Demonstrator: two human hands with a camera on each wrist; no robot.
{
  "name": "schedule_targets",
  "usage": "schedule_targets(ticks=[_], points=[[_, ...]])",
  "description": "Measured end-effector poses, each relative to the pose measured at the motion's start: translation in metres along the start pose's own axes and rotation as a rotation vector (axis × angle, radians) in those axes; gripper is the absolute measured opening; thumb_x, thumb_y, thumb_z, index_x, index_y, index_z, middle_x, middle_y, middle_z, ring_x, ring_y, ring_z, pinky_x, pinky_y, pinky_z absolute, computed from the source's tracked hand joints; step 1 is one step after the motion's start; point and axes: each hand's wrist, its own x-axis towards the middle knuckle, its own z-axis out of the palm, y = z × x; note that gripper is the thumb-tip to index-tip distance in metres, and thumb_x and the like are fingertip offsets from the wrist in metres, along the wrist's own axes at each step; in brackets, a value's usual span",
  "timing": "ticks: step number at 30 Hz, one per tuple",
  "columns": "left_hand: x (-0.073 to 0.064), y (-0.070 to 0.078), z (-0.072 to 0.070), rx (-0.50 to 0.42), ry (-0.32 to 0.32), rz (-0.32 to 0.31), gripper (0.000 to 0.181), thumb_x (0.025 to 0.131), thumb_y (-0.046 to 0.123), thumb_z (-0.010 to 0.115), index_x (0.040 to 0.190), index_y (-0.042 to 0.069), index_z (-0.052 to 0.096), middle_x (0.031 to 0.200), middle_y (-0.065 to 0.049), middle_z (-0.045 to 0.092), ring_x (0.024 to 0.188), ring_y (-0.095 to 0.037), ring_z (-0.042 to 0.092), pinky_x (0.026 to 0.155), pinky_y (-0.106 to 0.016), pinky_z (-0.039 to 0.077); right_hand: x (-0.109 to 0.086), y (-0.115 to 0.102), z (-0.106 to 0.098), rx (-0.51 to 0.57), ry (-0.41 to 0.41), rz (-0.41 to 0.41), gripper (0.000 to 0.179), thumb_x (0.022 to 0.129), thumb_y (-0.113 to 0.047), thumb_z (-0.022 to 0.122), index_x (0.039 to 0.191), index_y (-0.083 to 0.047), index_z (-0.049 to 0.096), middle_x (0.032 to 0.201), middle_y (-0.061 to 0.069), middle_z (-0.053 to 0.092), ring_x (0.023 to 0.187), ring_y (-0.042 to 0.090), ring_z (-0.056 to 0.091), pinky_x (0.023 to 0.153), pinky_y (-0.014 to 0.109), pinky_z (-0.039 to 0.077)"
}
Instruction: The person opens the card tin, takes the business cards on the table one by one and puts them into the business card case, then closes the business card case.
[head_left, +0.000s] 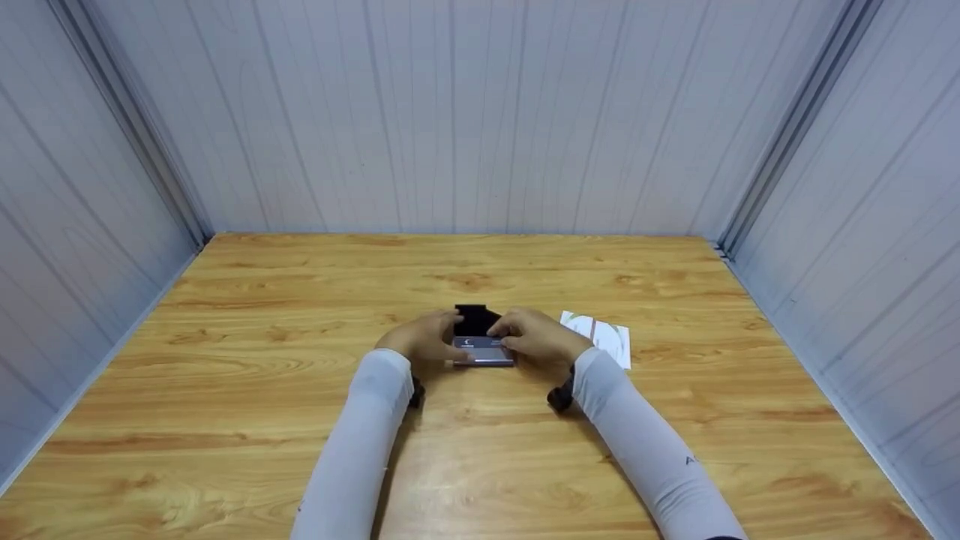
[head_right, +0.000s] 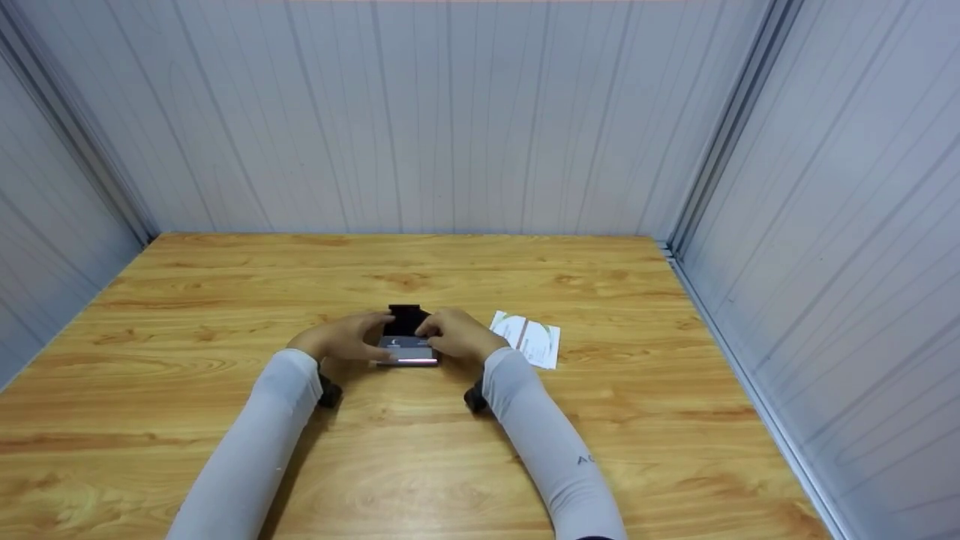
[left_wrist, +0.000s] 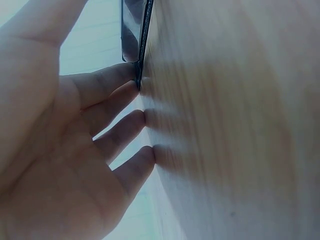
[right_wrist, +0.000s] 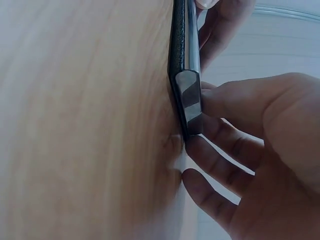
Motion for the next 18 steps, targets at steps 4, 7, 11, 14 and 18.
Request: schedule_targets(ticks=[4,7,11,14,18], points=[[0.000,0.000,0.000,-0.006,-0.003,-0.007,0.092,0.088,0.050,0.074,0.160,0.013,0.029,0.162,-0.010,0.027,0.146,-0.030,0.029,0.116,-0.048,0.028,-0.002,0.001,0.000,-0.006,-0.007,-0.005,0.029,0.102,-0.009,0.058,0.130,-0.008,0.067,0.124,0.007,0.062,0.115,0.023,0.057,0.100,0.042,0.046],[0.000,0.000,0.001,-0.011,-0.008,0.002,0.094,0.088,0.050,0.075,0.160,0.011,0.028,0.162,-0.011,0.026,0.146,-0.031,0.030,0.116,-0.049,0.028,-0.006,0.004,-0.002,0.001,-0.005,-0.002,0.031,0.103,-0.012,0.057,0.132,-0.008,0.064,0.127,0.008,0.062,0.118,0.025,0.057,0.101,0.043,0.045],[0.000,0.000,0.001,-0.012,-0.011,-0.002,0.095,0.088,0.052,0.075,0.160,0.013,0.028,0.163,-0.011,0.025,0.146,-0.031,0.029,0.116,-0.049,0.028,-0.014,0.008,-0.008,0.046,0.008,0.025,0.032,0.103,-0.016,0.058,0.134,-0.009,0.063,0.126,0.005,0.063,0.116,0.023,0.059,0.098,0.042,0.048],[-0.001,0.000,0.000,-0.014,-0.014,-0.007,0.095,0.087,0.052,0.075,0.160,0.014,0.027,0.164,-0.011,0.023,0.148,-0.031,0.025,0.117,-0.050,0.026,-0.020,0.011,-0.014,0.080,0.024,0.050,0.033,0.102,-0.017,0.060,0.133,-0.008,0.063,0.124,0.005,0.063,0.113,0.022,0.059,0.095,0.042,0.050],[-0.001,0.000,0.000,-0.008,-0.010,-0.007,0.094,0.088,0.051,0.075,0.160,0.014,0.027,0.165,-0.010,0.021,0.149,-0.032,0.021,0.118,-0.051,0.024,-0.026,0.018,-0.025,0.121,0.056,0.070,0.033,0.100,-0.016,0.064,0.130,-0.002,0.062,0.122,0.011,0.064,0.112,0.026,0.060,0.096,0.044,0.050]])
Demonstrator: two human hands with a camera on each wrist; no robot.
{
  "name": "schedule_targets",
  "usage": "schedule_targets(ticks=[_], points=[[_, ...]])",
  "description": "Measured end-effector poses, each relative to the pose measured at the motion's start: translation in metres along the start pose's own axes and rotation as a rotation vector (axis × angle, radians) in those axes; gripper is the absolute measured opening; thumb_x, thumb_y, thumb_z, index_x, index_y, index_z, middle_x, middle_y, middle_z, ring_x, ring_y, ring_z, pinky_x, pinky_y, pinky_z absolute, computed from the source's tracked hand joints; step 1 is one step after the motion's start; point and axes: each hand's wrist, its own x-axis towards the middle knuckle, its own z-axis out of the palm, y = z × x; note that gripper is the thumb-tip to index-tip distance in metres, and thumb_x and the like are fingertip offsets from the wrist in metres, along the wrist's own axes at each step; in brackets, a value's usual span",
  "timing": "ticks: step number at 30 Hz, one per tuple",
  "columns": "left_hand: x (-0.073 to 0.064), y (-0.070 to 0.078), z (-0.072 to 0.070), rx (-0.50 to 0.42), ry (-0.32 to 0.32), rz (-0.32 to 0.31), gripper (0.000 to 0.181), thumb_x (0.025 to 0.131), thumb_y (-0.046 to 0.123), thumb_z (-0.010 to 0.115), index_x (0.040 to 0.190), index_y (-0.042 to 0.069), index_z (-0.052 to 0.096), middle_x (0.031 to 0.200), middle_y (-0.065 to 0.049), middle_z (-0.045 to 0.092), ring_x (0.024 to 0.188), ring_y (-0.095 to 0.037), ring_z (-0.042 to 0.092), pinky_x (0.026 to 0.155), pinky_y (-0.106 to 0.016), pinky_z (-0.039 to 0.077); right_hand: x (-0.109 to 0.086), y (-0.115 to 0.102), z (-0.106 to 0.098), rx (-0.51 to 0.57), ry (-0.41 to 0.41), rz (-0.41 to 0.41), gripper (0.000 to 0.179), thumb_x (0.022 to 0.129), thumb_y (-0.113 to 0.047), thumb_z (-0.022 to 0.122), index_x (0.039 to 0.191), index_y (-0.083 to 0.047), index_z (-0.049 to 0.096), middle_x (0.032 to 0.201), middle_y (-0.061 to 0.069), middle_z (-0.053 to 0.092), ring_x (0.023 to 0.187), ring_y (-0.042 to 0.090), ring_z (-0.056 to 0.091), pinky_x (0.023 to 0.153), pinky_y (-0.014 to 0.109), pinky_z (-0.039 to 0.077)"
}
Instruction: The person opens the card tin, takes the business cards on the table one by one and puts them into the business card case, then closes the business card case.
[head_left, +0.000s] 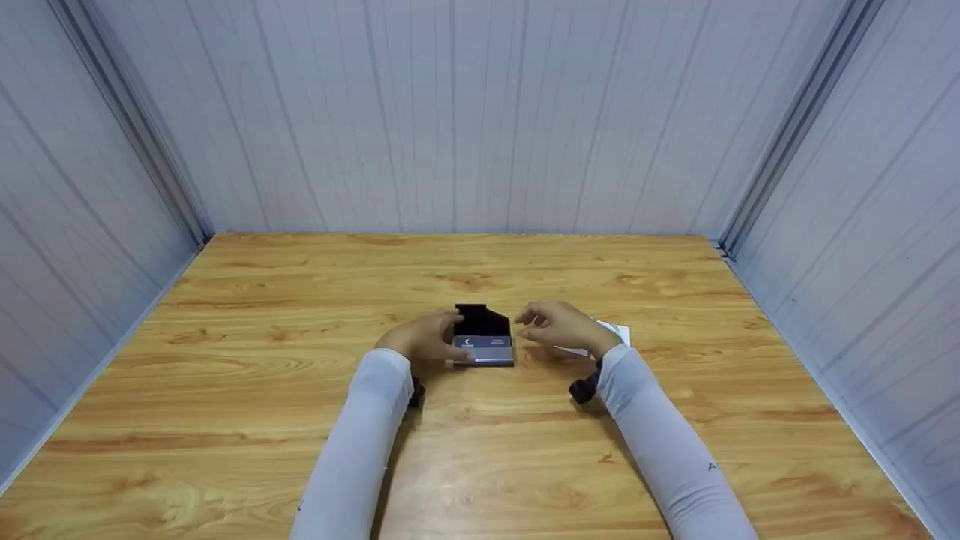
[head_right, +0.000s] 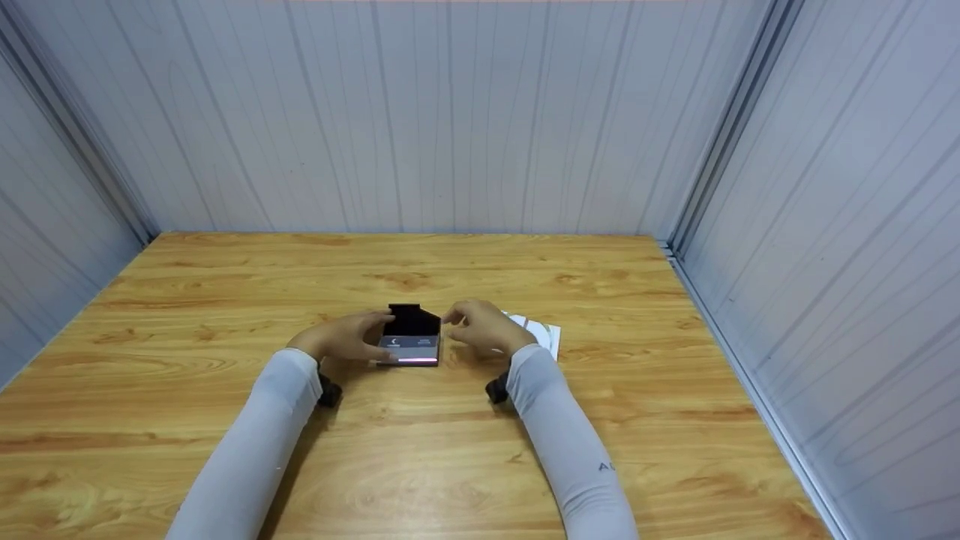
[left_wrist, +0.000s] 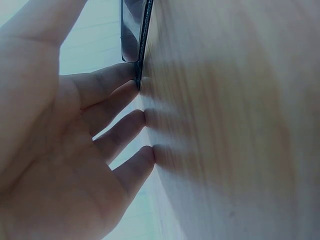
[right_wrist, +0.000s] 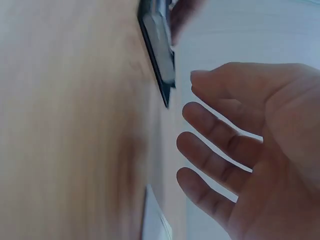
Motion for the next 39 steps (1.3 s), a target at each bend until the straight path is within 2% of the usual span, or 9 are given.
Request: schedule_targets(ticks=[13,18,23,28,35,39], points=[[-0.001,0.000,0.001,-0.002,0.001,-0.003,0.094,0.088,0.051,0.074,0.161,0.015,0.026,0.166,-0.008,0.018,0.150,-0.031,0.019,0.119,-0.051,0.022,-0.024,0.031,-0.037,0.024,0.060,0.167,0.052,0.096,-0.023,0.070,0.137,0.003,0.053,0.132,0.021,0.056,0.122,0.037,0.053,0.103,0.052,0.043],[0.000,0.000,0.000,-0.013,0.003,-0.011,0.094,0.087,0.051,0.075,0.160,0.015,0.027,0.166,-0.007,0.018,0.150,-0.031,0.019,0.119,-0.050,0.021,-0.034,0.040,-0.046,-0.012,0.073,0.223,0.060,0.092,-0.026,0.075,0.137,0.007,0.053,0.133,0.025,0.055,0.123,0.040,0.052,0.104,0.053,0.042],[0.000,0.000,0.000,-0.014,0.001,0.001,0.095,0.088,0.050,0.075,0.160,0.013,0.026,0.166,-0.009,0.019,0.150,-0.032,0.020,0.119,-0.051,0.021,-0.038,0.043,-0.048,-0.087,0.040,0.241,0.069,0.088,-0.030,0.081,0.138,0.008,0.053,0.135,0.025,0.055,0.121,0.039,0.054,0.103,0.052,0.044],[-0.001,0.001,0.001,-0.039,0.002,-0.002,0.094,0.088,0.048,0.076,0.161,0.014,0.026,0.166,-0.007,0.019,0.150,-0.030,0.021,0.118,-0.050,0.023,-0.038,0.044,-0.046,-0.138,0.022,0.276,0.076,0.083,-0.034,0.085,0.139,0.006,0.053,0.131,0.021,0.057,0.109,0.031,0.054,0.099,0.051,0.046],[-0.002,0.001,0.003,-0.039,0.012,-0.032,0.093,0.088,0.049,0.076,0.161,0.018,0.027,0.166,-0.004,0.018,0.151,-0.028,0.018,0.119,-0.049,0.021,-0.037,0.046,-0.046,-0.182,0.030,0.335,0.073,0.077,-0.038,0.088,0.129,0.004,0.059,0.120,0.016,0.061,0.099,0.027,0.054,0.086,0.042,0.050],[-0.002,0.001,0.002,-0.047,0.017,-0.038,0.093,0.087,0.049,0.076,0.161,0.018,0.027,0.166,-0.004,0.019,0.150,-0.029,0.018,0.119,-0.049,0.021,-0.037,0.047,-0.046,-0.192,0.040,0.323,0.072,0.077,-0.038,0.088,0.128,0.004,0.059,0.120,0.018,0.061,0.100,0.029,0.055,0.088,0.043,0.050]])
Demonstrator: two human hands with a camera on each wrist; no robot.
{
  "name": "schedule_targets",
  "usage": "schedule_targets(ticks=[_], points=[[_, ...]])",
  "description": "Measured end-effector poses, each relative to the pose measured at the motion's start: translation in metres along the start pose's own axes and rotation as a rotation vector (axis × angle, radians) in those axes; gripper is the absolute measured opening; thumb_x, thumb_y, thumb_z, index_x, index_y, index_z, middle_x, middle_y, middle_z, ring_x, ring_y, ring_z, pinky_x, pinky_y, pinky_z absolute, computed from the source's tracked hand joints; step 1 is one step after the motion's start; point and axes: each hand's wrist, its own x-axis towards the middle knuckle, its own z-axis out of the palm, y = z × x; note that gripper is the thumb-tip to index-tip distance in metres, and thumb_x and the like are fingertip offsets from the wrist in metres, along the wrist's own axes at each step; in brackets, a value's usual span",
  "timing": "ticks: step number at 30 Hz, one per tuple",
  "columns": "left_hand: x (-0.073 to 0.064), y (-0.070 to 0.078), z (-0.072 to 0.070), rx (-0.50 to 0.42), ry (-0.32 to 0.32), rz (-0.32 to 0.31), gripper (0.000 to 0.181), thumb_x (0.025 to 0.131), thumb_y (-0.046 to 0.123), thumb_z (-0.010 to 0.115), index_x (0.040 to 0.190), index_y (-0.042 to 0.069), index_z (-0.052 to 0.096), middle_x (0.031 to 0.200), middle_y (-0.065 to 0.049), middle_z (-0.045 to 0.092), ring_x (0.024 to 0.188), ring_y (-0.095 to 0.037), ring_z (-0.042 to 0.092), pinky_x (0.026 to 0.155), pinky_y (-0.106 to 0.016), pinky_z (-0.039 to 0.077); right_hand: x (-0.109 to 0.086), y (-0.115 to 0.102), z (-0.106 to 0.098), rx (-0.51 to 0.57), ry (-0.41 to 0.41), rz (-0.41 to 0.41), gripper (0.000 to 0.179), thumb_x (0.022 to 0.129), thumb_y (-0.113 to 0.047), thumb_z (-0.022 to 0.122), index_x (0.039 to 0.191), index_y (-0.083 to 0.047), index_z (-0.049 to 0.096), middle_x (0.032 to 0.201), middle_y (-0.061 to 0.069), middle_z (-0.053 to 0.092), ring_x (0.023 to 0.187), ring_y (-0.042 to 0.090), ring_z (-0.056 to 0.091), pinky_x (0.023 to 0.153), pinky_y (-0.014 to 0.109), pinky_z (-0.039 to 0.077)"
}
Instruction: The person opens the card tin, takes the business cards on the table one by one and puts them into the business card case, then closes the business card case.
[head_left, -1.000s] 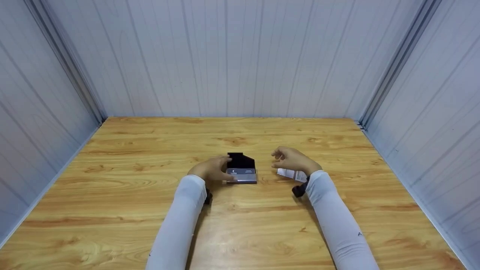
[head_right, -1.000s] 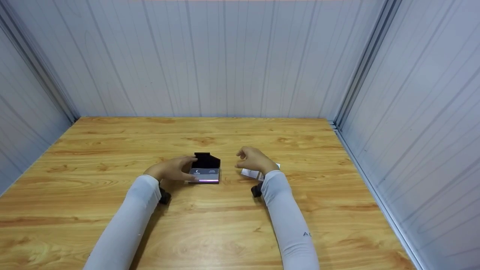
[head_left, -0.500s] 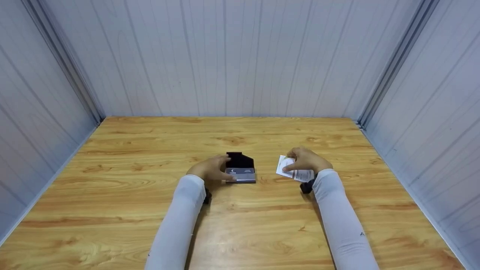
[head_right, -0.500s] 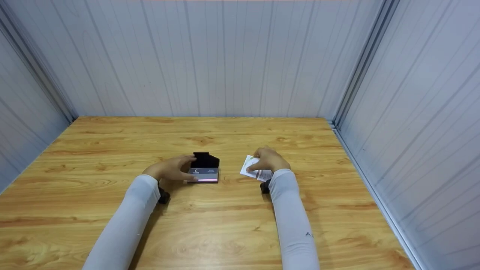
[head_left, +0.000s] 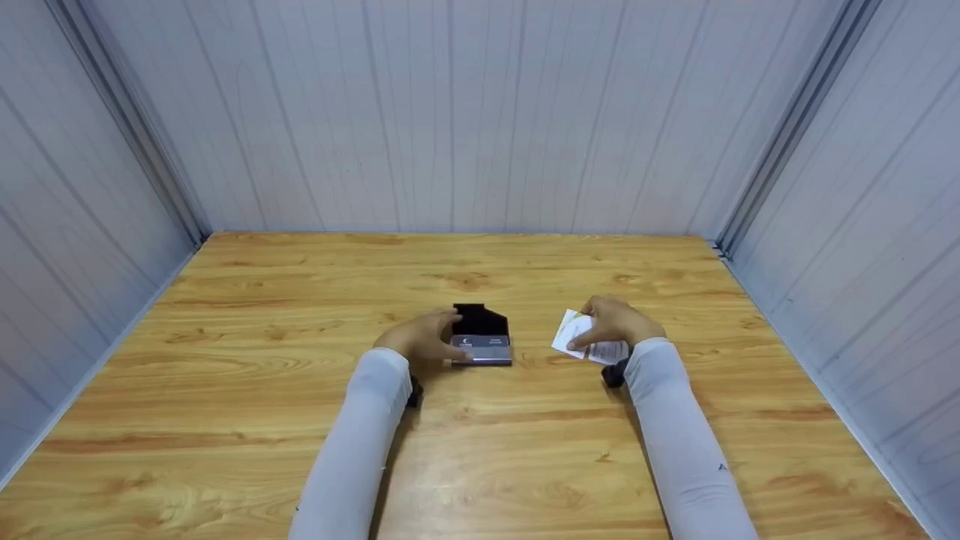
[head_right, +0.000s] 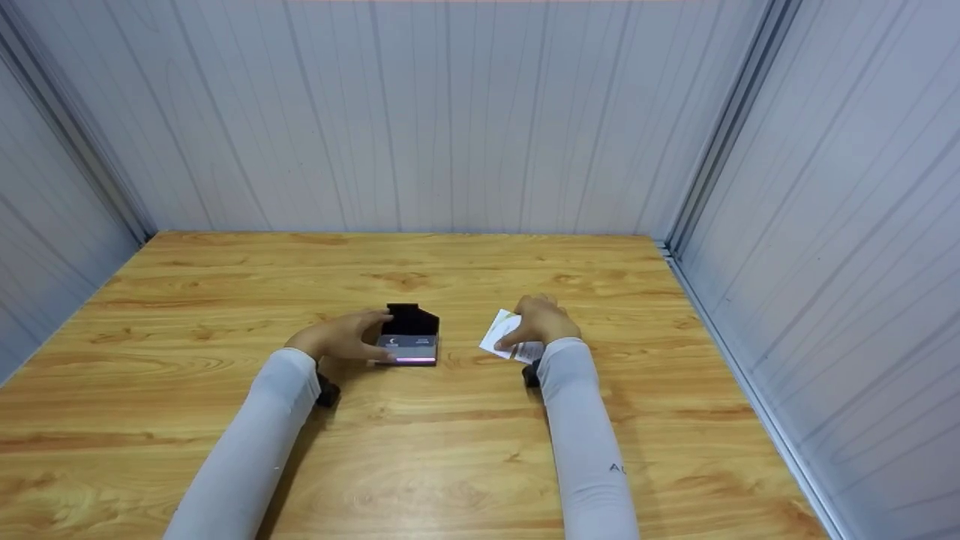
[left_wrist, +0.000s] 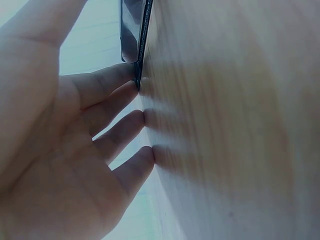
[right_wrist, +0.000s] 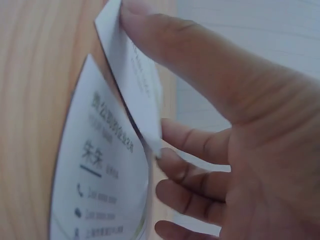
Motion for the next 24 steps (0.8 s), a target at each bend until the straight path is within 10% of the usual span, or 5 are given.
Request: schedule_targets(ticks=[15,24], points=[[0.0016,-0.0009,-0.0003,0.015,-0.006,0.004,0.094,0.087,0.051,0.076,0.161,0.018,0.027,0.166,-0.005,0.018,0.151,-0.029,0.016,0.119,-0.050,0.019,0.0079,0.0036,0.0013,0.168,0.222,-0.034,0.027,0.095,-0.022,0.072,0.104,-0.001,0.058,0.094,0.010,0.060,0.082,0.023,0.055,0.073,0.034,0.047],[0.0002,0.0005,-0.0022,0.026,-0.015,0.048,0.093,0.089,0.048,0.075,0.160,0.014,0.027,0.165,-0.010,0.020,0.150,-0.032,0.019,0.119,-0.051,0.021,0.0074,0.0018,-0.0011,0.246,0.177,-0.064,0.048,0.100,-0.024,0.065,0.141,-0.005,0.051,0.129,0.022,0.057,0.095,0.027,0.061,0.083,0.039,0.051]])
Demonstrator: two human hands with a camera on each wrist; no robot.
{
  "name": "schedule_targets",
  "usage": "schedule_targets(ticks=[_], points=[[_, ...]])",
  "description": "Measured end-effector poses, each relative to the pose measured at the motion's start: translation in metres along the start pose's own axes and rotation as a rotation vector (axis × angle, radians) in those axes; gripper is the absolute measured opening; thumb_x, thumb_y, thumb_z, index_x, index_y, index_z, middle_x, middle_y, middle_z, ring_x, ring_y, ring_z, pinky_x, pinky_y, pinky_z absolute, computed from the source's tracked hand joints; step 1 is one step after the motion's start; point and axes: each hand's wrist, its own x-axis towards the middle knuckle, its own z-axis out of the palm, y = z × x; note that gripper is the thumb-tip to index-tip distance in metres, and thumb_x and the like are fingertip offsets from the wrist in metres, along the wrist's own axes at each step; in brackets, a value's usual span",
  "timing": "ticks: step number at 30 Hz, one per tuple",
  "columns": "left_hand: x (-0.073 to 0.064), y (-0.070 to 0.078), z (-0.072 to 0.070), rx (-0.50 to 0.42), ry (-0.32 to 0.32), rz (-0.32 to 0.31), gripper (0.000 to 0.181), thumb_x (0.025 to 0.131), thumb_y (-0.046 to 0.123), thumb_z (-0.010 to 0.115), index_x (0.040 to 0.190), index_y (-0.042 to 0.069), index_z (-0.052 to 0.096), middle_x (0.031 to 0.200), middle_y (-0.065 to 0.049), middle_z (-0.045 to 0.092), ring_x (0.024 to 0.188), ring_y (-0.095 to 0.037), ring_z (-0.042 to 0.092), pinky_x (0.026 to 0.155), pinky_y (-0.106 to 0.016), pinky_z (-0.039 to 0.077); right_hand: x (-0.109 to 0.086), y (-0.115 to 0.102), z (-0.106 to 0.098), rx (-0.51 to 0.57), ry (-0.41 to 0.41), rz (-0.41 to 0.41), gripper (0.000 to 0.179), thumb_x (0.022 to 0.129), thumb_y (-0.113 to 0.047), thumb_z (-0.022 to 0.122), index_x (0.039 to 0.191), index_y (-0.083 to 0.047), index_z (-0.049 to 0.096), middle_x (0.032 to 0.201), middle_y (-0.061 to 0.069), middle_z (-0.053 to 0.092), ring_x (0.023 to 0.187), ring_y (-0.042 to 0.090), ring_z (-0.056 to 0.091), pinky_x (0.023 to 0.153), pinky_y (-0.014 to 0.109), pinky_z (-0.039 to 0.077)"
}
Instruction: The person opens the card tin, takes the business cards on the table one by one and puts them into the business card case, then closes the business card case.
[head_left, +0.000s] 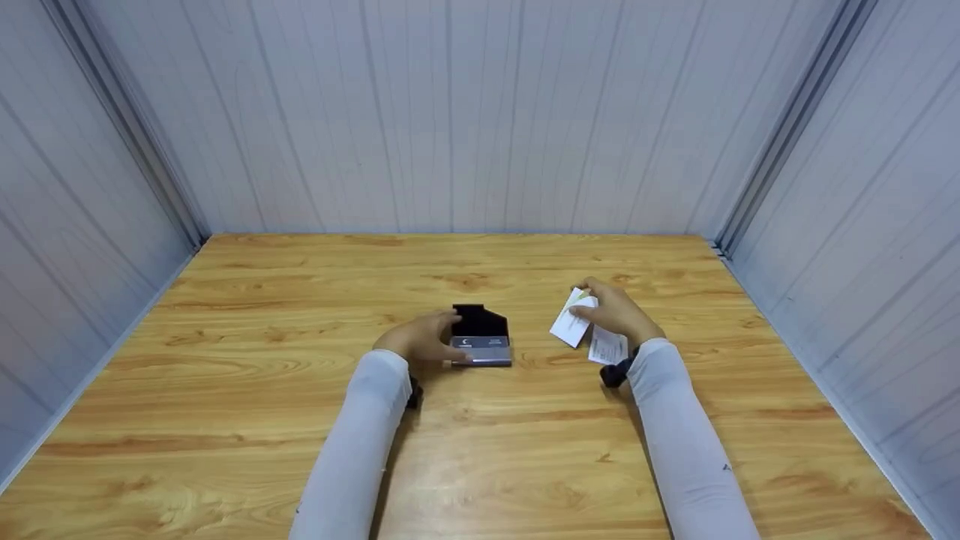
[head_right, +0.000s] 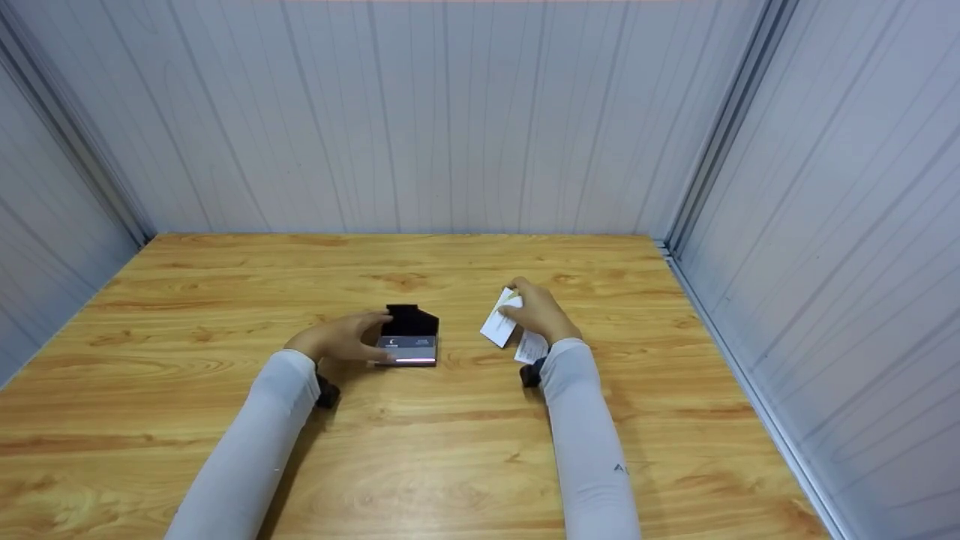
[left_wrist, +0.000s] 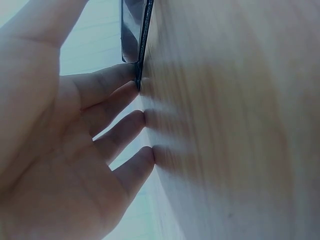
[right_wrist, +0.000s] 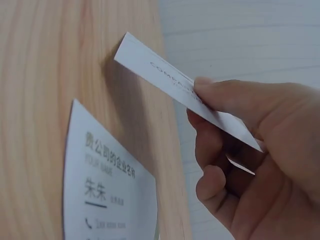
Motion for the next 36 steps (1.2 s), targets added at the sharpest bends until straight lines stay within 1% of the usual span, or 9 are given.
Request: schedule_targets(ticks=[3,6,9,16,22,24,27,30,36], points=[[0.000,0.000,0.000,-0.010,0.000,-0.002,0.094,0.088,0.048,0.075,0.160,0.014,0.026,0.165,-0.010,0.020,0.150,-0.032,0.018,0.119,-0.051,0.020,0.000,0.000,0.000,0.012,0.003,-0.038,0.047,0.101,-0.022,0.063,0.144,-0.008,0.049,0.129,0.023,0.057,0.100,0.031,0.062,0.086,0.043,0.051],[0.000,0.000,0.000,-0.016,-0.003,-0.004,0.095,0.088,0.049,0.076,0.160,0.014,0.026,0.165,-0.010,0.019,0.150,-0.032,0.018,0.119,-0.051,0.020,-0.001,-0.002,0.000,0.027,0.021,-0.078,0.042,0.101,-0.021,0.062,0.139,-0.009,0.050,0.130,0.023,0.058,0.112,0.037,0.058,0.092,0.048,0.047],[0.000,0.000,0.000,-0.012,0.000,0.002,0.095,0.087,0.050,0.076,0.160,0.013,0.026,0.165,-0.011,0.019,0.150,-0.032,0.018,0.119,-0.051,0.020,-0.001,-0.005,-0.001,0.043,0.035,-0.108,0.035,0.102,-0.022,0.062,0.132,-0.008,0.051,0.125,0.022,0.061,0.114,0.038,0.057,0.093,0.049,0.045],[0.001,0.000,0.001,0.012,-0.001,-0.017,0.095,0.087,0.051,0.075,0.161,0.016,0.026,0.166,-0.008,0.017,0.150,-0.031,0.017,0.119,-0.052,0.020,-0.004,-0.012,-0.003,0.062,0.051,-0.124,0.022,0.104,-0.025,0.056,0.121,-0.010,0.061,0.099,0.012,0.068,0.081,0.022,0.060,0.074,0.037,0.048],[0.000,0.001,0.001,0.002,0.006,-0.026,0.095,0.087,0.051,0.076,0.161,0.016,0.027,0.166,-0.007,0.018,0.150,-0.031,0.018,0.119,-0.052,0.020,-0.005,-0.016,-0.004,0.176,0.020,-0.121,0.025,0.104,-0.024,0.058,0.120,-0.006,0.064,0.098,0.012,0.069,0.082,0.021,0.066,0.075,0.054,0.057],[-0.001,0.001,0.000,0.005,0.004,-0.020,0.095,0.087,0.050,0.076,0.161,0.016,0.027,0.166,-0.008,0.018,0.151,-0.031,0.017,0.119,-0.051,0.020,-0.004,-0.017,-0.004,0.192,0.025,-0.140,0.025,0.103,-0.025,0.060,0.118,-0.006,0.066,0.091,0.009,0.067,0.077,0.018,0.062,0.074,0.048,0.056],[-0.002,0.000,0.000,0.016,0.001,-0.010,0.095,0.088,0.051,0.075,0.161,0.014,0.026,0.165,-0.009,0.018,0.151,-0.031,0.016,0.119,-0.051,0.020,-0.003,-0.019,-0.001,0.192,0.045,-0.172,0.023,0.101,-0.028,0.063,0.114,-0.009,0.067,0.075,0.001,0.055,0.068,0.015,0.049,0.065,0.034,0.047],[-0.001,0.000,-0.001,0.021,-0.001,-0.006,0.095,0.088,0.052,0.074,0.161,0.014,0.026,0.165,-0.009,0.018,0.151,-0.031,0.015,0.119,-0.051,0.019,-0.002,-0.021,0.002,0.182,0.052,-0.192,0.021,0.101,-0.030,0.064,0.112,-0.012,0.067,0.069,-0.001,0.044,0.066,0.015,0.041,0.063,0.033,0.037],[0.000,-0.002,0.000,0.019,0.001,-0.003,0.098,0.087,0.054,0.075,0.161,0.013,0.025,0.166,-0.010,0.017,0.151,-0.032,0.015,0.119,-0.051,0.019,0.001,-0.027,0.011,0.215,0.043,-0.186,0.019,0.099,-0.028,0.068,0.111,-0.013,0.068,0.088,0.006,0.063,0.074,0.021,0.059,0.073,0.054,0.056]])
